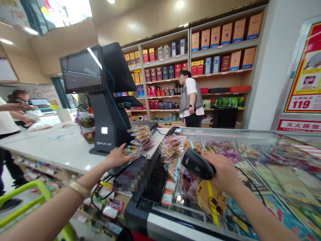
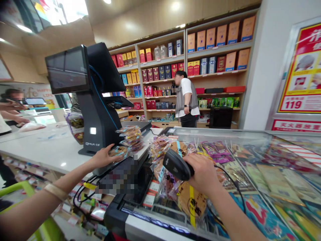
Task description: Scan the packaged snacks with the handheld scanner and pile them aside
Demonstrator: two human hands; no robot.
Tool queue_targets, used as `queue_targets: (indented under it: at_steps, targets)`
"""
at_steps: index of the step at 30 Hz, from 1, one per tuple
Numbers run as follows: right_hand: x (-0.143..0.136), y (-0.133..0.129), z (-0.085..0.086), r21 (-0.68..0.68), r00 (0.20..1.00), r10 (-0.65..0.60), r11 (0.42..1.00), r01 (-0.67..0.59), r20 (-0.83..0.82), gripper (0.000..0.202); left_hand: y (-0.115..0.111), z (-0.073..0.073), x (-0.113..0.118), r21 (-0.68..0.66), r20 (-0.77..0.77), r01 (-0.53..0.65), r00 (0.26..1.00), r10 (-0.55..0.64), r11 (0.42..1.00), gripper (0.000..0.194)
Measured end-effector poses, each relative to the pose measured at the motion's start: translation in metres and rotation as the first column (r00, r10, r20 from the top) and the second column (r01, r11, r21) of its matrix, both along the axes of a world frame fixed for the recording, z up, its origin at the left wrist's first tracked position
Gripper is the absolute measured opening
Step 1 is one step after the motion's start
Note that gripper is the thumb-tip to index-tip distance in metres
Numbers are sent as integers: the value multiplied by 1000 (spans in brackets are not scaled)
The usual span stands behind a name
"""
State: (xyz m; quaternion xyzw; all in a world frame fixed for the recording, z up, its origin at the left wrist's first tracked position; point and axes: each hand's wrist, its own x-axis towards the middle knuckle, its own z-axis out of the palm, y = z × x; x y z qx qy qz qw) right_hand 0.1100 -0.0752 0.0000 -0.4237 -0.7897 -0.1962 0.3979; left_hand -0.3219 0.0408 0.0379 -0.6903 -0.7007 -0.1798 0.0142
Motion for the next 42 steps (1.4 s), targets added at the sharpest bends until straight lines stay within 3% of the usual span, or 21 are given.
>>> queue_targets:
  at_steps: [3,7,13,16,19,22,25,31,36,42]
  targets:
    - [-1,1,-1,12,1000,-3,1000,2,11,24,-5,-5,17,-10,-108,-99,989,97,995,105]
    - [-1,1,-2,23,1000,1,1000,-1,9,24,-12,-7,29,41,-142,-129,981,133,991,101]
    - [-1,0,0,21,1000,16,1000,-16,-4,24,-16,-13,28,136,-110,-102,987,117,985,99]
    - [-2,0,1,24,1000,24,999,-24,-11,24,-20,-17,25,270,-85,-42,994,67,962,99]
    - [-3,0,2,29,999,43,999,-42,-32,23,-29,-20,26,457,-133,73,991,-13,886,97]
    - [-5,-1,3,42,996,69,997,-66,-65,20,-41,-20,34,599,-241,231,965,-103,767,90]
    - [-8,-3,5,43,992,90,995,-87,-86,19,-51,-17,50,662,-326,353,930,-170,661,86]
    - [-14,-7,8,-24,978,162,986,-167,-135,19,-66,-10,94,704,-435,483,873,-222,520,93]
    - [-17,-11,12,-25,959,195,979,-204,-204,13,-78,-6,128,715,-456,532,847,-274,454,94]
    - [-17,-11,12,-18,965,131,990,-139,-225,17,-81,-8,148,709,-444,550,834,-327,440,97]
